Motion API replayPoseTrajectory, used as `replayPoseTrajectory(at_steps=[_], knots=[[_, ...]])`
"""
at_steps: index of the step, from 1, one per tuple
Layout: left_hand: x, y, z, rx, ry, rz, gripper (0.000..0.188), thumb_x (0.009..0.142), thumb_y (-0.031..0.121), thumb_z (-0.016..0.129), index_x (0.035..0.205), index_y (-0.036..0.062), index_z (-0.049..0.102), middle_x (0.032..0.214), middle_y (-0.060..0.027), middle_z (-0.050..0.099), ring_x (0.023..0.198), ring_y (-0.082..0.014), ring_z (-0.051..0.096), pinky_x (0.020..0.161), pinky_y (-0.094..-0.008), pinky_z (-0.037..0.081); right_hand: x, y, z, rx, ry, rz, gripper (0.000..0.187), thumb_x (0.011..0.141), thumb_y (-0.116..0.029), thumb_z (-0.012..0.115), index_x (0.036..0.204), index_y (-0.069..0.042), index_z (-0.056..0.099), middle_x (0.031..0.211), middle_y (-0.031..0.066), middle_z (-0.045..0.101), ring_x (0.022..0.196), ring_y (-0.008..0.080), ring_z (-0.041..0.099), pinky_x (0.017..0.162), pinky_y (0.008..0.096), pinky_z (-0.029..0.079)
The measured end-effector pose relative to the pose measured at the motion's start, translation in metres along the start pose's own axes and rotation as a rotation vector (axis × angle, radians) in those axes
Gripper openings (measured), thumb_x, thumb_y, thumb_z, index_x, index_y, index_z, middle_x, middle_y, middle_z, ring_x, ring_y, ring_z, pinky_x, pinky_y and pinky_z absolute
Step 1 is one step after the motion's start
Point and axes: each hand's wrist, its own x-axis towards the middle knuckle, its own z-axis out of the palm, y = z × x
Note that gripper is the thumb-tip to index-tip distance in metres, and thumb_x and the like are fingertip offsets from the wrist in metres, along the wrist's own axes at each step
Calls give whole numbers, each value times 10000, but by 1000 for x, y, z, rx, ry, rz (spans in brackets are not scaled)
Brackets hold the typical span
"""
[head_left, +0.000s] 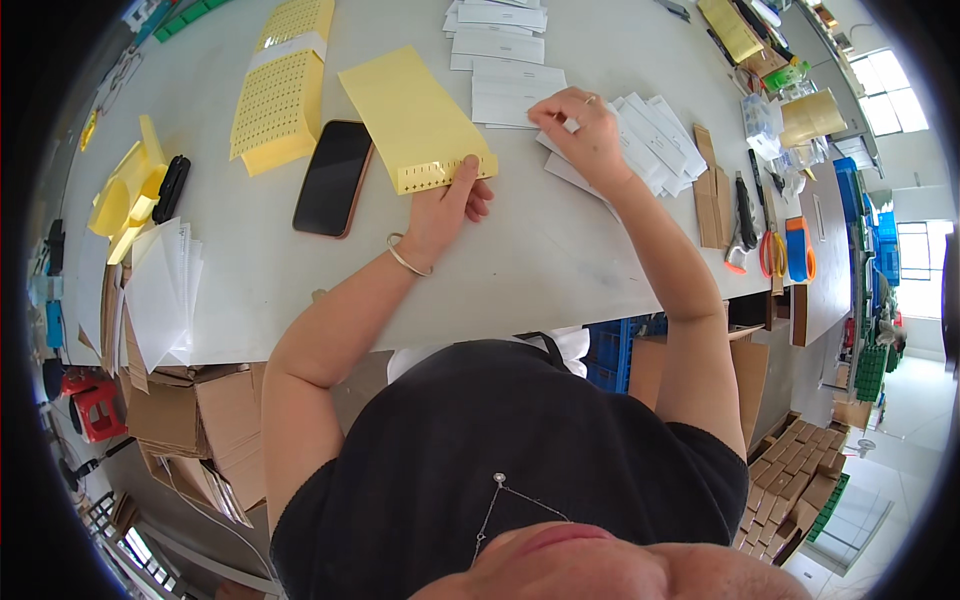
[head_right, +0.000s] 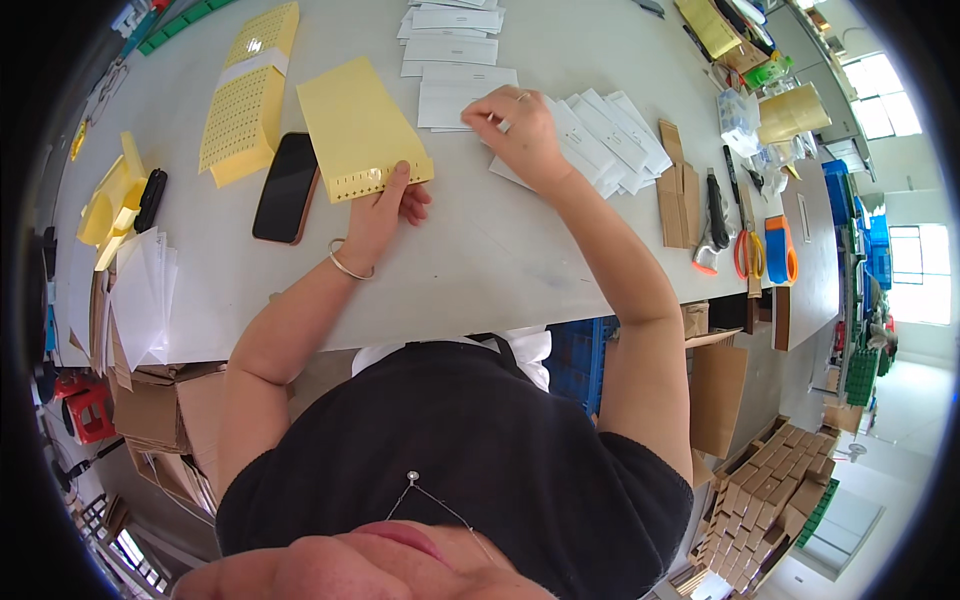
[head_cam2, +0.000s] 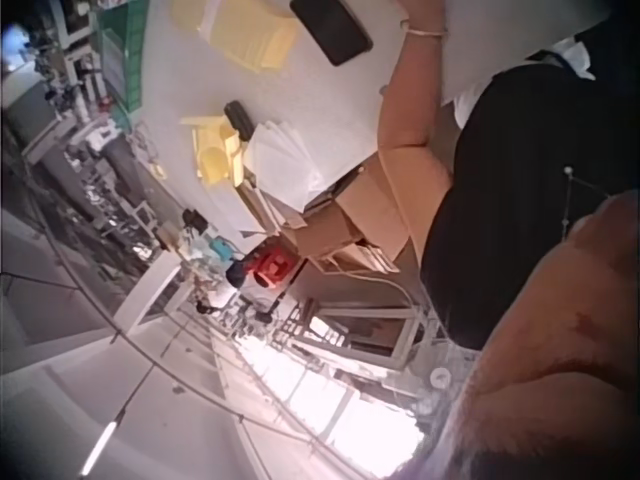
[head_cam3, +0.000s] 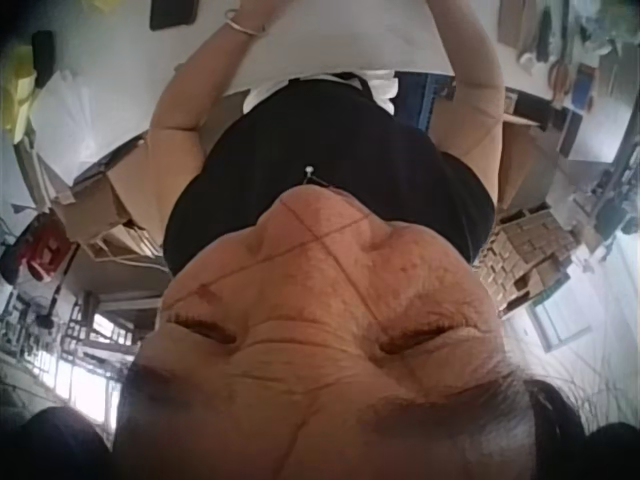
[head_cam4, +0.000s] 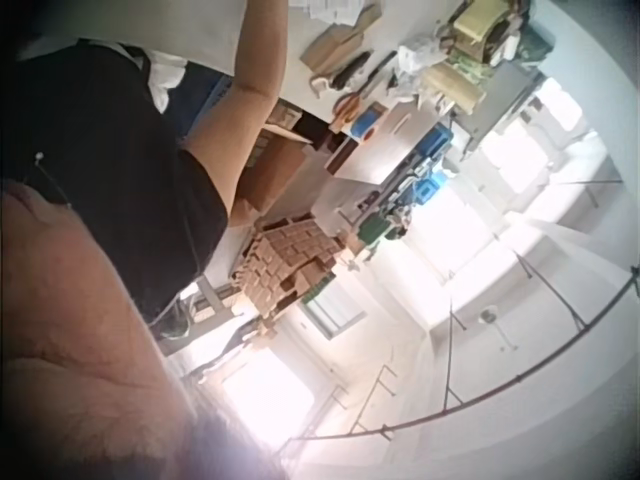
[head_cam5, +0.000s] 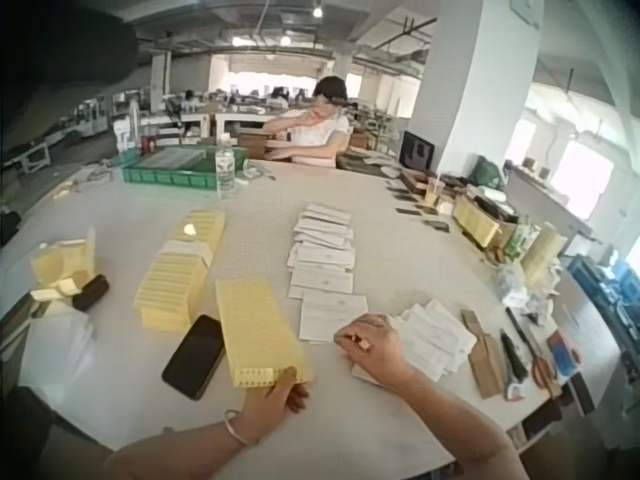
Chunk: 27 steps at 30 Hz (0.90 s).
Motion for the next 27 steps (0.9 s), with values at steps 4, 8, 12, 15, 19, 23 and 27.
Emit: replayPoseTrajectory(at_steps=[4, 8, 12, 15, 19, 23, 27], knots=[[0, -1, -2, -64, -6, -15, 356, 975, 324, 466, 924, -6, 587, 714, -75, 602, 565, -128, 576, 490, -250, 475, -16, -28, 19, -175, -73, -406, 179, 674, -129, 764, 819, -139, 660, 799, -19, 601, 765, 190, 560, 810, 346, 394], [1, -2, -1, -83, 7, 25, 366, 965, 329, 486, 904, -14, 599, 675, -65, 600, 534, -115, 571, 464, -234, 465, -24, -34, 30, -270, -26, -488, 163, 681, -127, 749, 815, -140, 656, 787, -24, 592, 746, 176, 555, 796, 341, 391], [1, -2, -1, -20, -6, 4, 359, 977, 322, 463, 916, -5, 597, 711, -77, 608, 553, -132, 579, 487, -248, 477, -23, -35, 31, -273, -74, -437, 120, 706, -96, 716, 797, -138, 649, 771, -15, 590, 719, 181, 546, 796, 343, 388], [1, -2, -2, -10, -10, -4, 377, 971, 341, 472, 910, -11, 594, 708, -79, 610, 549, -133, 581, 487, -248, 480, -16, -34, 24, -171, -141, -274, 74, 741, -62, 682, 791, -99, 642, 755, 9, 592, 689, 189, 546, 775, 333, 399], [1, 1, -2, -40, 19, -42, 416, 955, 384, 491, 901, -17, 591, 706, -81, 609, 552, -134, 583, 492, -248, 484, 3, -11, 12, 67, 3, 39, 32, 794, -33, 643, 806, -7, 631, 763, 88, 615, 662, 200, 555, 584, 285, 448], [1, 0, -1, -35, 11, -43, 428, 950, 398, 496, 902, -16, 590, 710, -80, 608, 557, -131, 584, 493, -250, 486, 17, 38, 7, -422, 113, -190, 43, 758, -116, 680, 753, -105, 639, 737, 6, 606, 699, 189, 565, 813, 343, 377], [2, -3, -2, -31, -6, -36, 423, 950, 397, 495, 909, -14, 588, 718, -78, 606, 563, -128, 584, 494, -251, 486, 22, 51, 14, -573, 121, -362, 52, 760, -122, 676, 745, -138, 628, 736, -9, 590, 710, 182, 561, 822, 356, 368]])
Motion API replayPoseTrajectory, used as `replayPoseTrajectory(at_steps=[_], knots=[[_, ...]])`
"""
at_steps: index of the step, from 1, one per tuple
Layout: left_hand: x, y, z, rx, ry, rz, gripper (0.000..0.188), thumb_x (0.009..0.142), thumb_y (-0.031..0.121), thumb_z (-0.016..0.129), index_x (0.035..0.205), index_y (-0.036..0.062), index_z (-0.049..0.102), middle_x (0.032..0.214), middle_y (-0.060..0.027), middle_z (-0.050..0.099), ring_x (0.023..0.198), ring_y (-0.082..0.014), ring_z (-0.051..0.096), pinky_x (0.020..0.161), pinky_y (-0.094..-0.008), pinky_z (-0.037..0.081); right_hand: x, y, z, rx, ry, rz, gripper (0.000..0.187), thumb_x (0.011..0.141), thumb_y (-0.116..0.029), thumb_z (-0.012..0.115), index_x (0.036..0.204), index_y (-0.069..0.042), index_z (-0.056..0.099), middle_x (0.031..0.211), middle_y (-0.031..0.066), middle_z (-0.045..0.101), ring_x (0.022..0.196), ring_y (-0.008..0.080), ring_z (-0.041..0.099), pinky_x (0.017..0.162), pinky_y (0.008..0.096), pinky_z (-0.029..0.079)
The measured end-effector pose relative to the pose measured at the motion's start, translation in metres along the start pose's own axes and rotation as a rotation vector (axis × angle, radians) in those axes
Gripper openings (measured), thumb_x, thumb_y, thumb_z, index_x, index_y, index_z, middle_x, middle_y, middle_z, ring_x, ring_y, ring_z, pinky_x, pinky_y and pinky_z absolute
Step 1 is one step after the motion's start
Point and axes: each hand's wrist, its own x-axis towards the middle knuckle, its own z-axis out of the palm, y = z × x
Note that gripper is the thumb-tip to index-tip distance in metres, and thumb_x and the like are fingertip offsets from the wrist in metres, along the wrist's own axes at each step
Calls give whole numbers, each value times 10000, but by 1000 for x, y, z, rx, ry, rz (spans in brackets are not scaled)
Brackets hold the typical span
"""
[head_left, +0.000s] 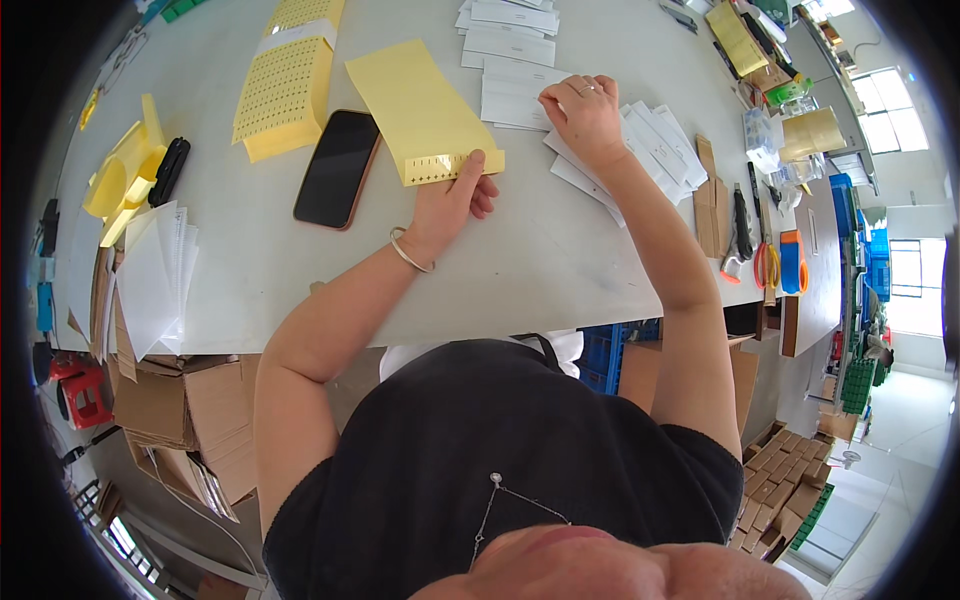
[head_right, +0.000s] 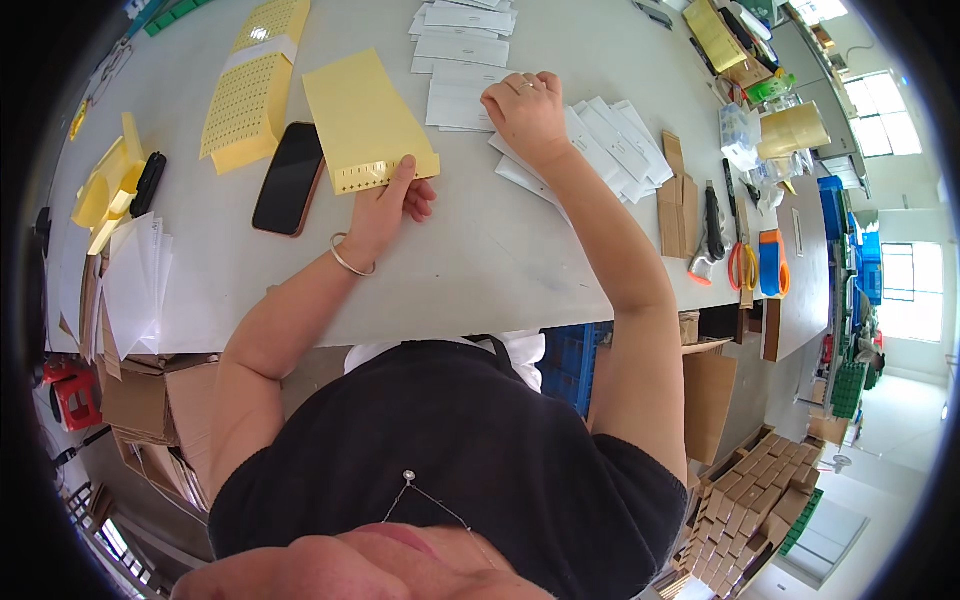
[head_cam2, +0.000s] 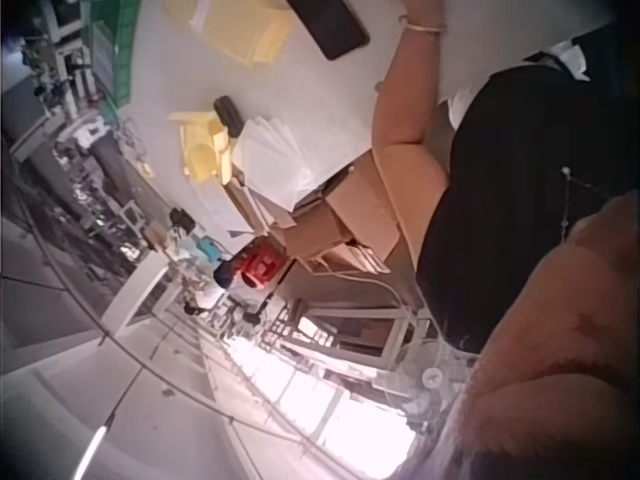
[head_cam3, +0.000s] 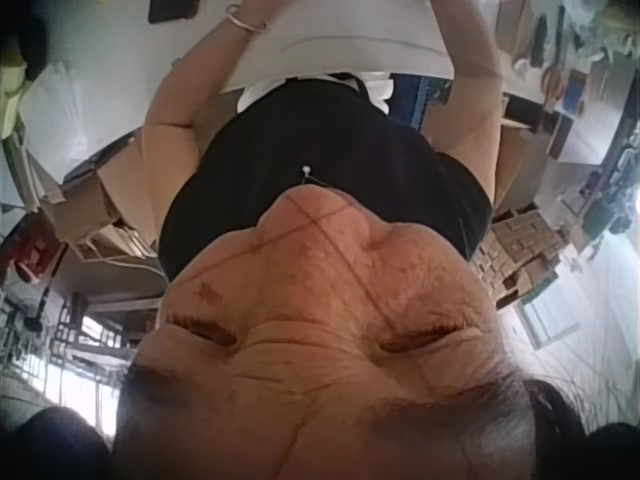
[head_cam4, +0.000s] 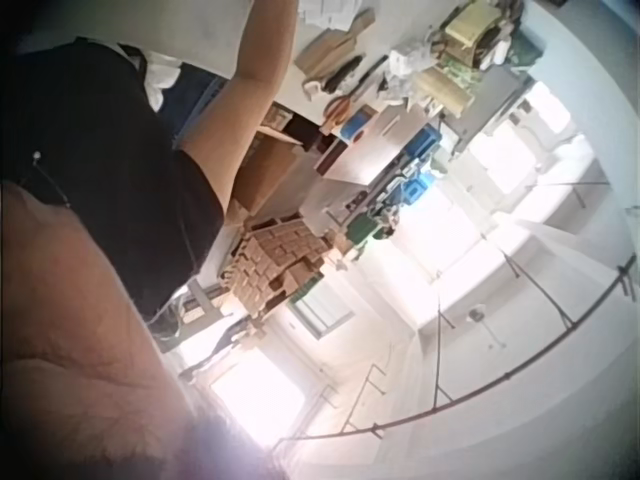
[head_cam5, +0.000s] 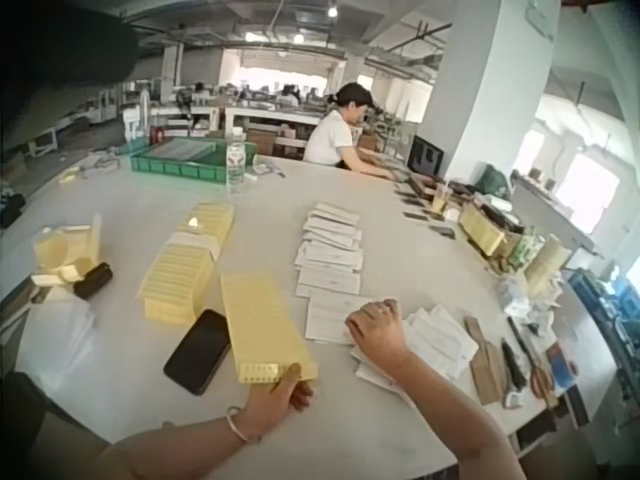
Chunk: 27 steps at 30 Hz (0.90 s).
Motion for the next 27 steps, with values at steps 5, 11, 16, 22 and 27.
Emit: replayPoseTrajectory(at_steps=[5, 11, 16, 22, 27], knots=[[0, 1, -1, 2, -4, -3, 416, 951, 392, 495, 920, -14, 585, 720, -78, 606, 565, -128, 582, 495, -249, 486, -6, -6, 3, -84, -319, -123, 41, 792, -177, 650, 806, -140, 639, 820, -10, 609, 840, 177, 559, 898, 371, 352], [0, 1, -1, -5, -18, -7, 405, 955, 380, 492, 923, -13, 583, 719, -78, 605, 566, -128, 582, 493, -250, 485, -2, -7, -28, 103, -442, 142, 265, 804, -260, 658, 1029, -124, 625, 1057, 40, 614, 1037, 238, 519, 970, 401, 314], [0, 0, -2, 1, -18, 4, 398, 956, 376, 489, 910, -8, 582, 715, -77, 605, 559, -127, 581, 491, -249, 483, -33, -15, -38, 66, -453, 202, 367, 777, -286, 687, 1081, -113, 576, 1150, 58, 562, 1141, 295, 455, 992, 417, 292], [0, 3, -1, 11, -19, 19, 395, 957, 374, 487, 905, -4, 584, 711, -76, 606, 559, -128, 581, 490, -248, 481, -46, 33, -57, -32, -441, 145, 350, 771, -265, 692, 1066, -113, 580, 1159, 55, 556, 1163, 283, 439, 993, 432, 283], [1, 2, 1, -4, -12, 21, 384, 959, 361, 484, 885, -4, 578, 689, -66, 599, 542, -116, 573, 469, -236, 470, -26, 22, -44, 15, -344, 105, 364, 794, -244, 677, 1118, -108, 585, 1210, 36, 549, 1184, 210, 436, 1012, 429, 276]])
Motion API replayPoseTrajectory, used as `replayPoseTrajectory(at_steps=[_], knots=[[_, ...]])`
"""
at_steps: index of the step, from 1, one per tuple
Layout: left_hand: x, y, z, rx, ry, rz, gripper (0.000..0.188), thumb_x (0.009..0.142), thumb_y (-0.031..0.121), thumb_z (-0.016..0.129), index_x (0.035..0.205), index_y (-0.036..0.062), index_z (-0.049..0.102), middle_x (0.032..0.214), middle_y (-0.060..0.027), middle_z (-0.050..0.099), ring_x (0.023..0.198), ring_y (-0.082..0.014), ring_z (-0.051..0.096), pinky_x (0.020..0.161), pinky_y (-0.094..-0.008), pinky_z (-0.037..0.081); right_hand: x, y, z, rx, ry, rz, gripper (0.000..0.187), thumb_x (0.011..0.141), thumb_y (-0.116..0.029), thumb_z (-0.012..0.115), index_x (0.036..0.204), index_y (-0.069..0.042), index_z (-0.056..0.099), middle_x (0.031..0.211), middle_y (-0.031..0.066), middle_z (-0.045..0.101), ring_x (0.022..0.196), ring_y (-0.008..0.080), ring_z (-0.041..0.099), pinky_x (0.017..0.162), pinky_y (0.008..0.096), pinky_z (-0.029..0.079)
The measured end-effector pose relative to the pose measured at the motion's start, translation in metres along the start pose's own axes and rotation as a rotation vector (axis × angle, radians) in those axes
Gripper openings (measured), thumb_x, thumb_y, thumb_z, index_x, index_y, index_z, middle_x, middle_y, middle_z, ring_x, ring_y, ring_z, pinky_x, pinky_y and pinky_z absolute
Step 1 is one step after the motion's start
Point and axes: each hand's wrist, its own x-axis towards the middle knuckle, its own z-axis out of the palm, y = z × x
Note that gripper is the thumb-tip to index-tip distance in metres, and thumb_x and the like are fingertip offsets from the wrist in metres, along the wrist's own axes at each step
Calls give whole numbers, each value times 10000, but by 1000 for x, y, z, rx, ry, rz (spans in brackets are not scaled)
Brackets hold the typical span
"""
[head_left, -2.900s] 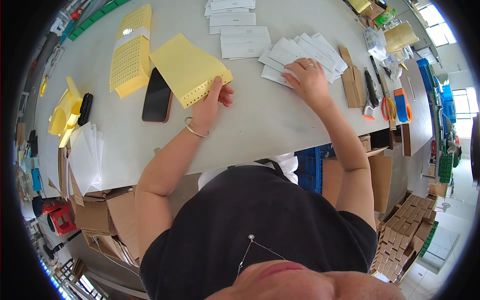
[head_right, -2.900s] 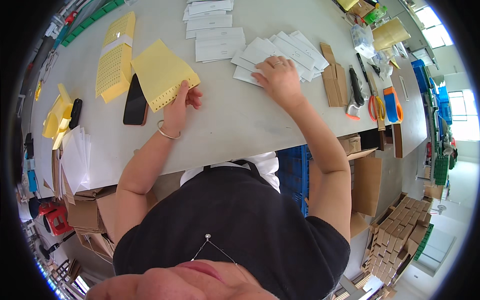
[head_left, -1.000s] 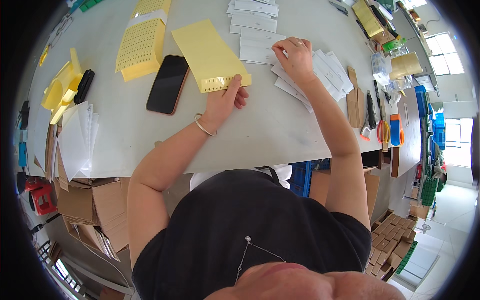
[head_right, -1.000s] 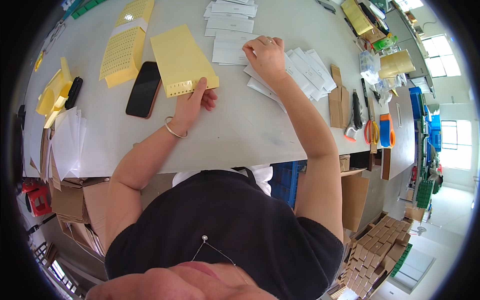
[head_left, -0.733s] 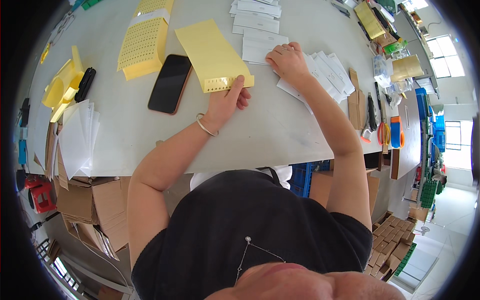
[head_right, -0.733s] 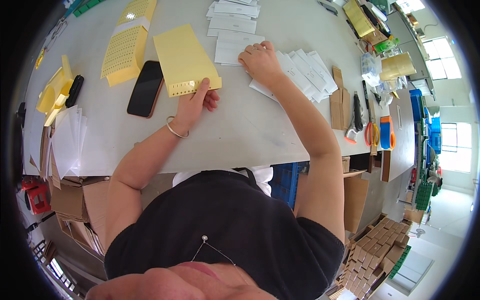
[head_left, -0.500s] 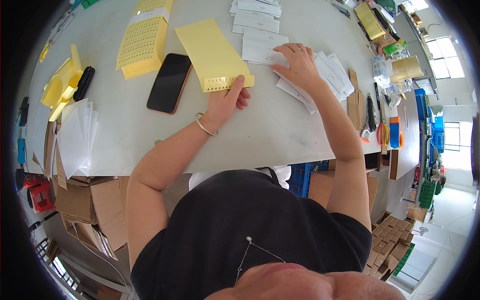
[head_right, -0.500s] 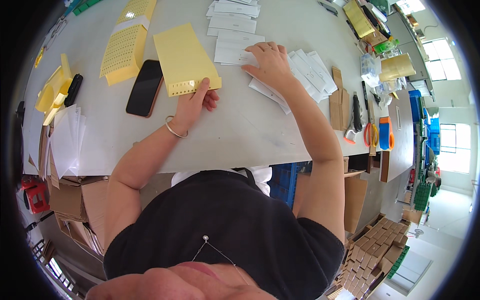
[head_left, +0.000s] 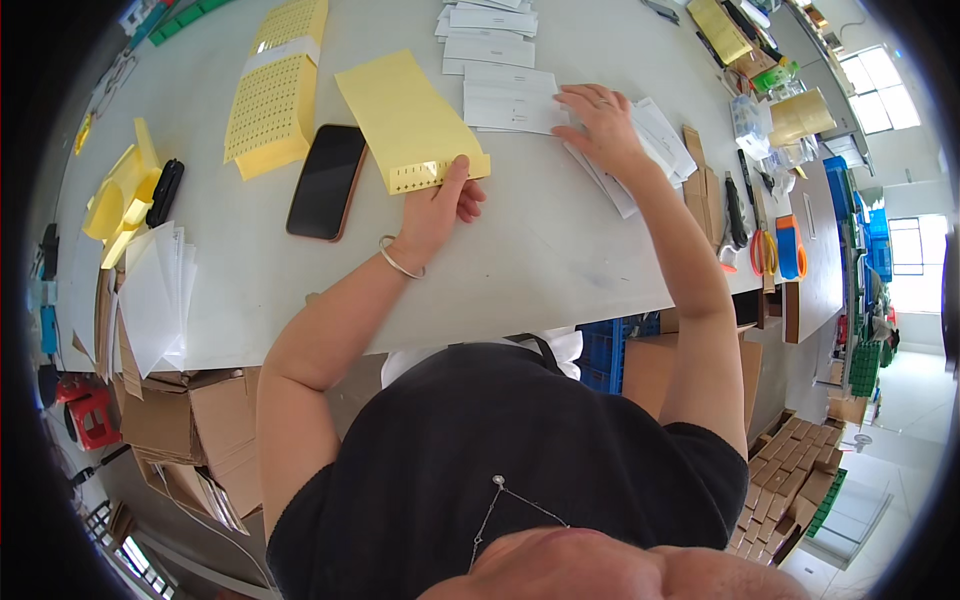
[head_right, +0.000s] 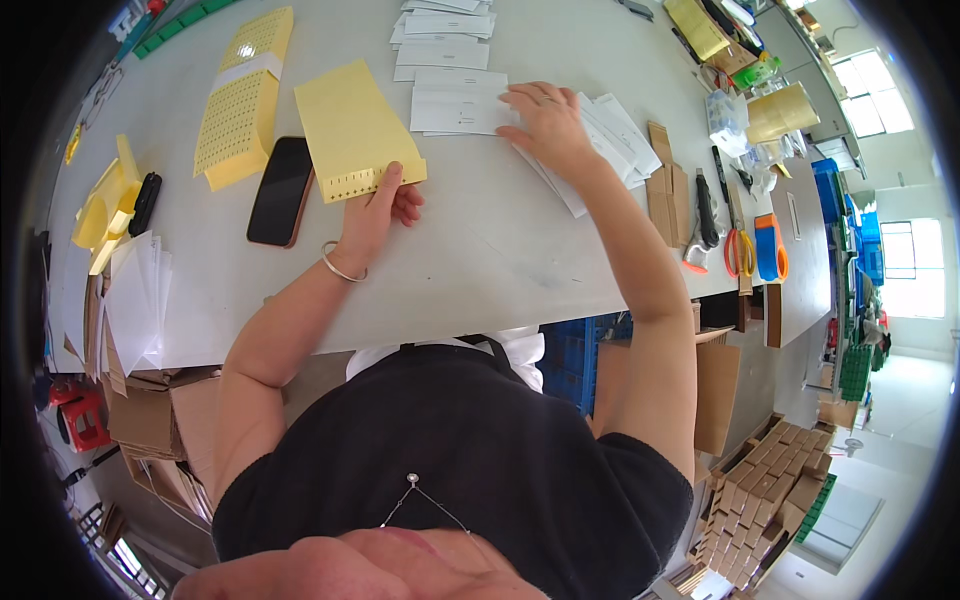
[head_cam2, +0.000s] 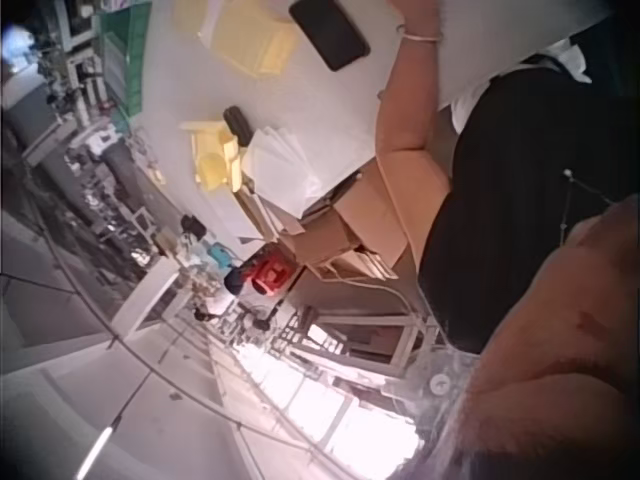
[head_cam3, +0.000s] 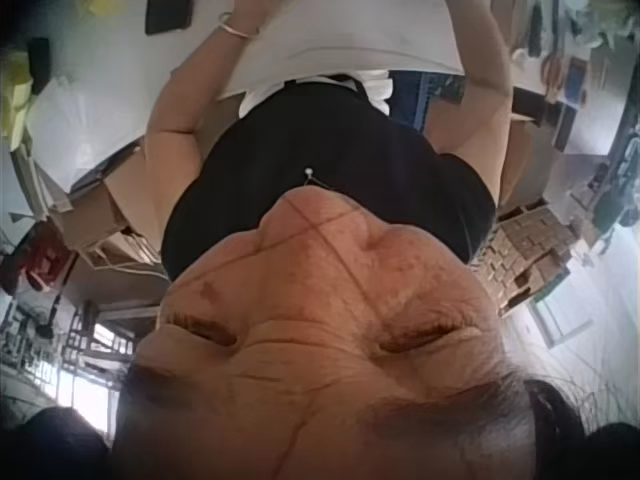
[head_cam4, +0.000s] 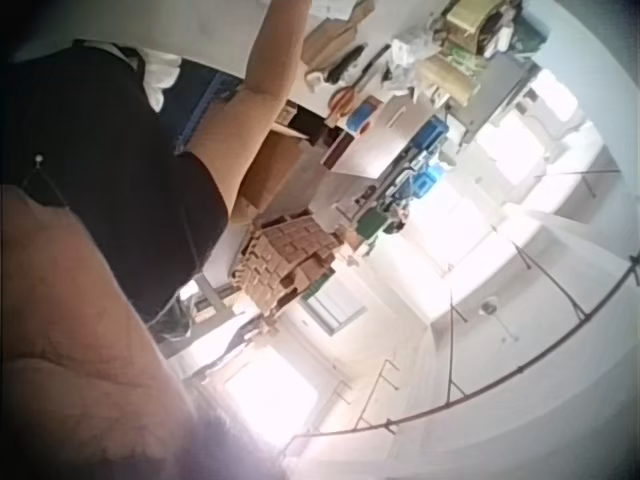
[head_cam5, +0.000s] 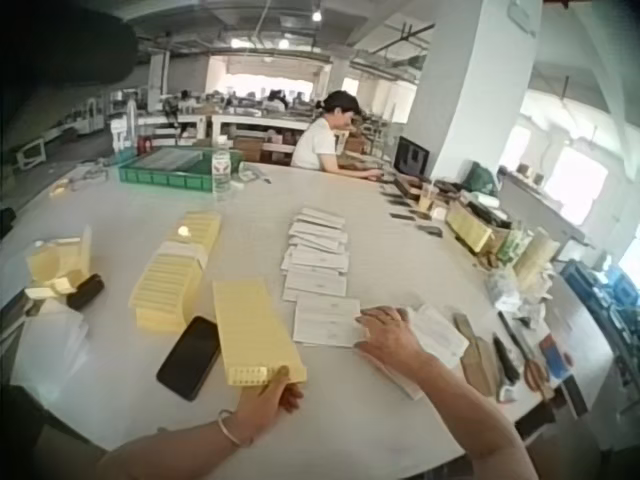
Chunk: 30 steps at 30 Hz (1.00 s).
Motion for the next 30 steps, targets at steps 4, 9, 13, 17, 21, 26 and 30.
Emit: replayPoseTrajectory(at_steps=[4, 9, 13, 17, 21, 26, 30], knots=[[0, -2, -1, -52, 12, -11, 414, 965, 379, 461, 895, -12, 575, 699, -76, 602, 548, -125, 576, 473, -240, 472, 9, -16, 21, 59, -154, 0, 330, 815, -176, 648, 1135, -138, 578, 1148, 41, 584, 1140, 221, 474, 1017, 427, 278], [-1, -1, -5, -83, 12, -24, 444, 973, 396, 407, 901, -7, 577, 726, -93, 611, 578, -142, 578, 507, -261, 475, 12, -32, 10, 153, -227, 80, 278, 801, -131, 649, 1072, -141, 587, 1076, 45, 604, 1122, 228, 490, 1010, 435, 285], [1, -3, -8, -118, -26, -40, 422, 965, 360, 361, 903, 3, 577, 751, -105, 618, 621, -167, 583, 555, -293, 473, 10, -42, 9, 104, -115, 15, 300, 800, -145, 657, 1088, -135, 574, 1118, 49, 586, 1129, 236, 488, 1004, 435, 290], [5, -5, -11, -180, -73, -41, 395, 950, 333, 359, 902, 5, 576, 765, -109, 621, 638, -175, 585, 574, -300, 471, 16, -21, 26, 159, -53, 71, 334, 796, -154, 668, 1110, -127, 559, 1138, 50, 574, 1121, 240, 491, 1008, 434, 284], [3, -3, -11, -198, -45, -12, 370, 951, 317, 368, 908, 11, 572, 775, -96, 612, 636, -167, 580, 568, -297, 468, 18, -24, 19, 119, -162, 68, 345, 789, -157, 674, 1112, -123, 557, 1102, 61, 574, 1105, 242, 494, 1016, 432, 274], [0, 1, -9, -174, 84, 130, 284, 945, 266, 482, 902, 2, 579, 744, -75, 598, 588, -137, 571, 518, -270, 466, -2, -40, -17, 139, -302, 34, 304, 761, -168, 657, 1052, -113, 589, 1042, 77, 572, 1092, 259, 489, 1019, 463, 259], [2, 4, -6, -199, 142, 102, 215, 920, 222, 564, 899, 9, 589, 722, -56, 588, 567, -120, 560, 493, -256, 453, -21, -26, -43, -14, -448, 163, 275, 756, -148, 631, 1026, -103, 600, 1050, 80, 569, 1097, 264, 487, 1029, 486, 243]])
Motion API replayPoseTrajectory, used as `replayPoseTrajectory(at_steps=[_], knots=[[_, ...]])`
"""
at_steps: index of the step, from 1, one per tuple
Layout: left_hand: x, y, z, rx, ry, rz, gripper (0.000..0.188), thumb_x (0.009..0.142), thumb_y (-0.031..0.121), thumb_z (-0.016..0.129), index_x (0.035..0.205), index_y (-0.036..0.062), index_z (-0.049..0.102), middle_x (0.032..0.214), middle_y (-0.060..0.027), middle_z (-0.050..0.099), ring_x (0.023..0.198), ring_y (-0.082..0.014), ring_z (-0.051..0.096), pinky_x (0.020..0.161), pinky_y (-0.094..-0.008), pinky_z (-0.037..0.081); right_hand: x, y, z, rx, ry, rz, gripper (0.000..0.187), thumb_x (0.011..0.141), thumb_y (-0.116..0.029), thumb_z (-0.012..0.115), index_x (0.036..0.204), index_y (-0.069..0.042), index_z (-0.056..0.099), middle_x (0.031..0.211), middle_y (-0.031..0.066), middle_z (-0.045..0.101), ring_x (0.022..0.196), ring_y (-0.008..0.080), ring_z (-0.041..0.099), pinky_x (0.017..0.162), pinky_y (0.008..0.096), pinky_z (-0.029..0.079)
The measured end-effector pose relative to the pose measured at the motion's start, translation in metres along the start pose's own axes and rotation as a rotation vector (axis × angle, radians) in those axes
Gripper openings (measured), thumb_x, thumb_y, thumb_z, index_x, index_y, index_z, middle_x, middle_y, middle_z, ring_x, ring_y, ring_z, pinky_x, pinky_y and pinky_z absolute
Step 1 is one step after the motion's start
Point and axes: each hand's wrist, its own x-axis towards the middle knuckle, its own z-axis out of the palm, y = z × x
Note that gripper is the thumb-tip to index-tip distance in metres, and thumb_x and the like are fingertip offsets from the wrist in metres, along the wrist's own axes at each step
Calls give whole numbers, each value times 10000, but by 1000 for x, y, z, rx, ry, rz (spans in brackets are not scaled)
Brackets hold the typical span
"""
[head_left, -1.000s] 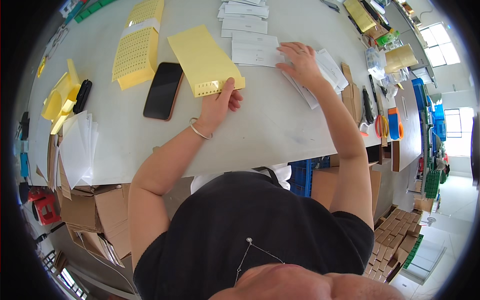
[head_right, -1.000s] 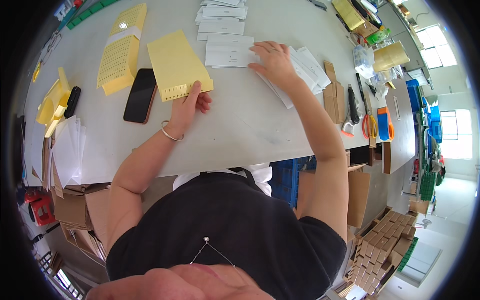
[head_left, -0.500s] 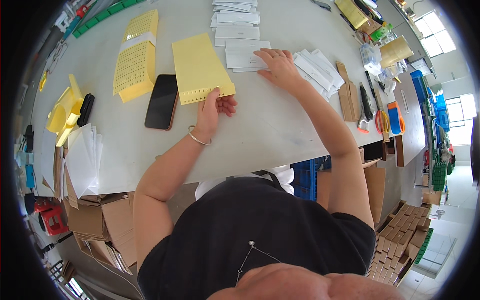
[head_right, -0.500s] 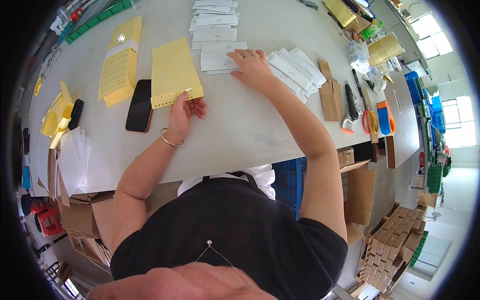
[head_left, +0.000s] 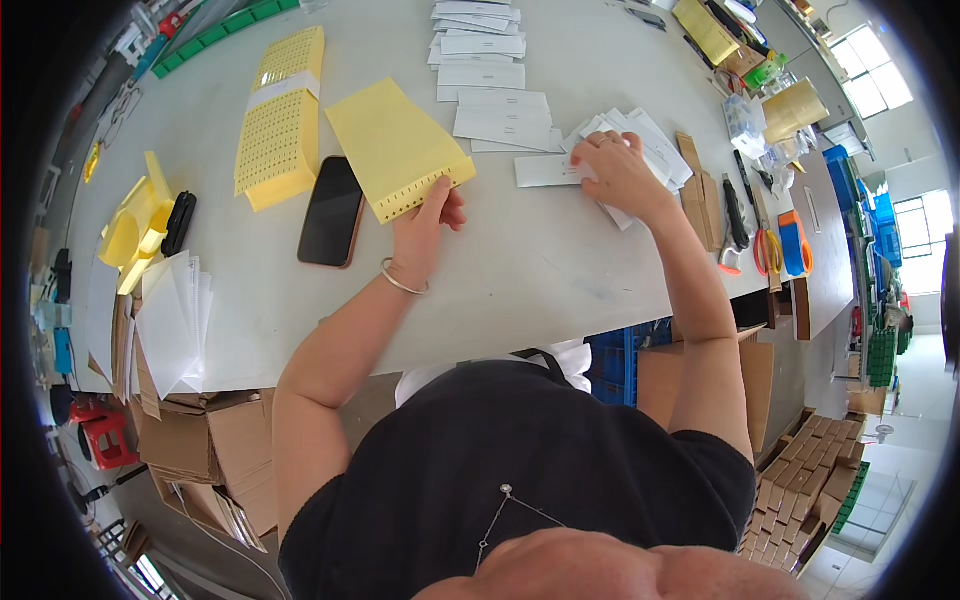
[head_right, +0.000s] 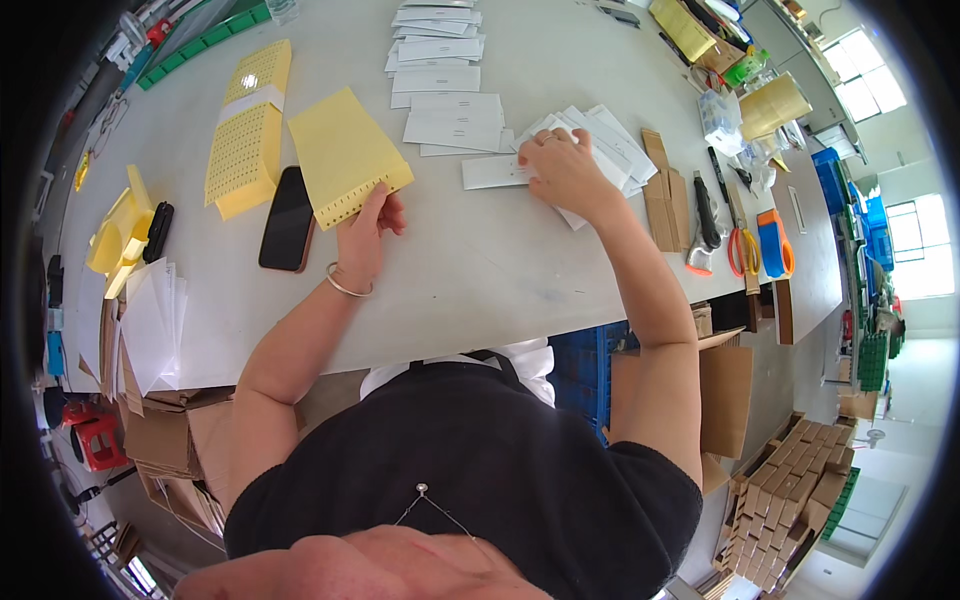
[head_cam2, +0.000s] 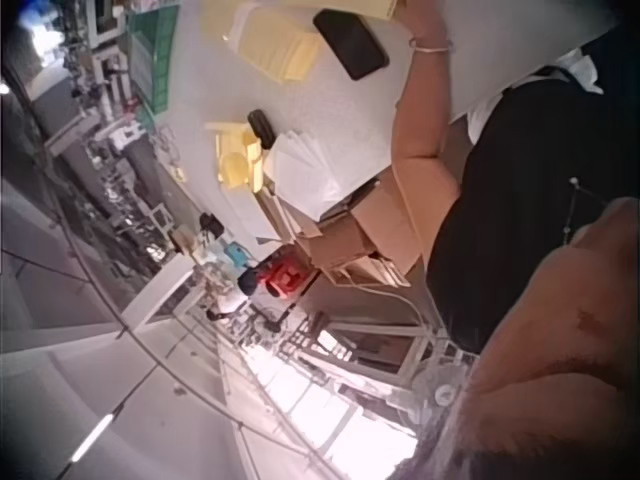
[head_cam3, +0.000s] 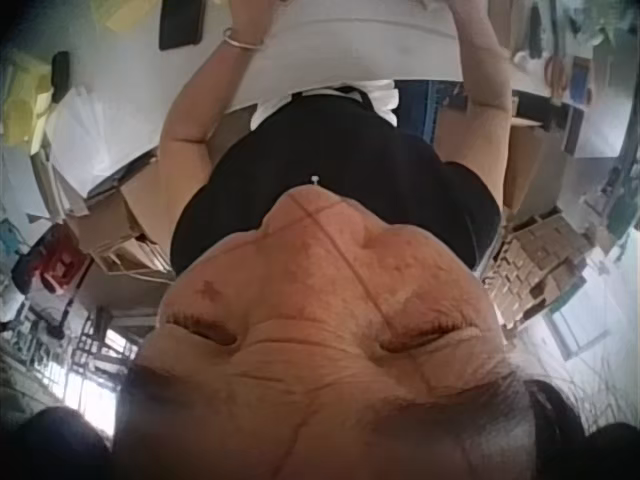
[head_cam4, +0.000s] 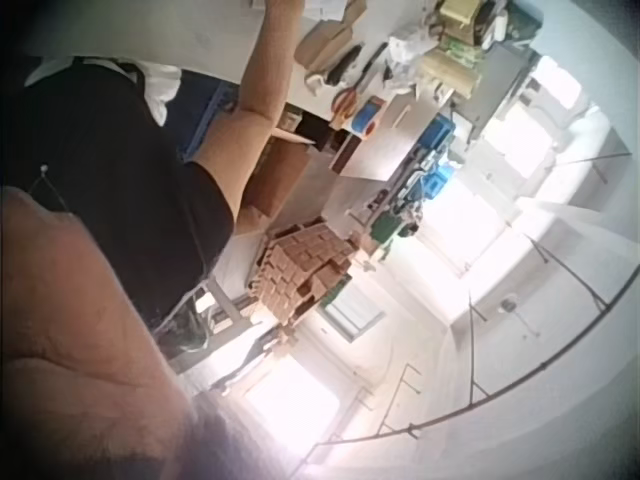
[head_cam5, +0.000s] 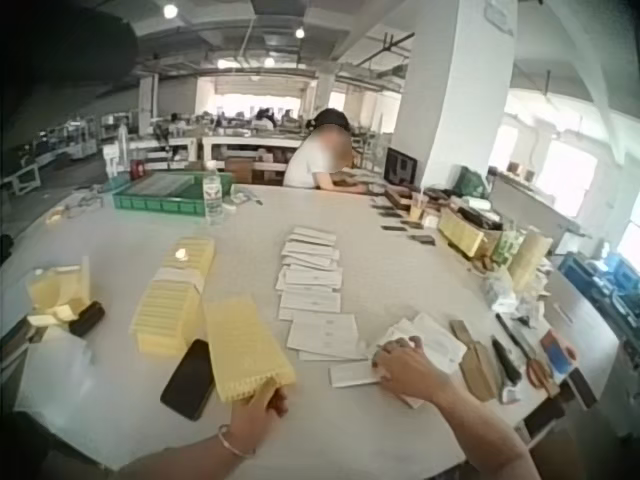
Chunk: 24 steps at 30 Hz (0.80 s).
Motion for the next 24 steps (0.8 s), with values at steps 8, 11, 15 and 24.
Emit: replayPoseTrajectory(at_steps=[8, 11, 15, 24], knots=[[2, -4, -1, 87, -9, -8, 243, 925, 229, 554, 896, -10, 594, 705, -49, 578, 557, -115, 552, 487, -249, 444, 79, 2, 37, -11, 173, 53, 570, 866, -439, 547, 1337, -137, 442, 1284, 179, 479, 1194, 336, 453, 1010, 502, 282], [2, -4, 0, 66, 12, 15, 282, 940, 255, 533, 897, -17, 594, 699, -45, 572, 553, -115, 548, 487, -247, 442, 86, 2, 47, -49, 57, 50, 642, 883, -518, 494, 1388, -140, 378, 1339, 235, 420, 1201, 381, 451, 999, 471, 318], [-1, -2, -3, 56, 31, 52, 347, 962, 305, 489, 894, -19, 592, 694, -44, 568, 550, -113, 542, 486, -248, 442, 77, -25, 51, -80, 42, -30, 637, 898, -518, 465, 1397, -134, 367, 1358, 281, 381, 1214, 410, 438, 1007, 412, 338], [-1, -1, -3, 81, 28, 32, 374, 963, 332, 486, 881, -16, 595, 680, -37, 568, 529, -107, 540, 459, -234, 431, 40, -71, 52, 158, 519, -215, 377, 848, -345, 605, 1164, -145, 564, 1176, 105, 560, 1074, 309, 524, 960, 413, 343]])
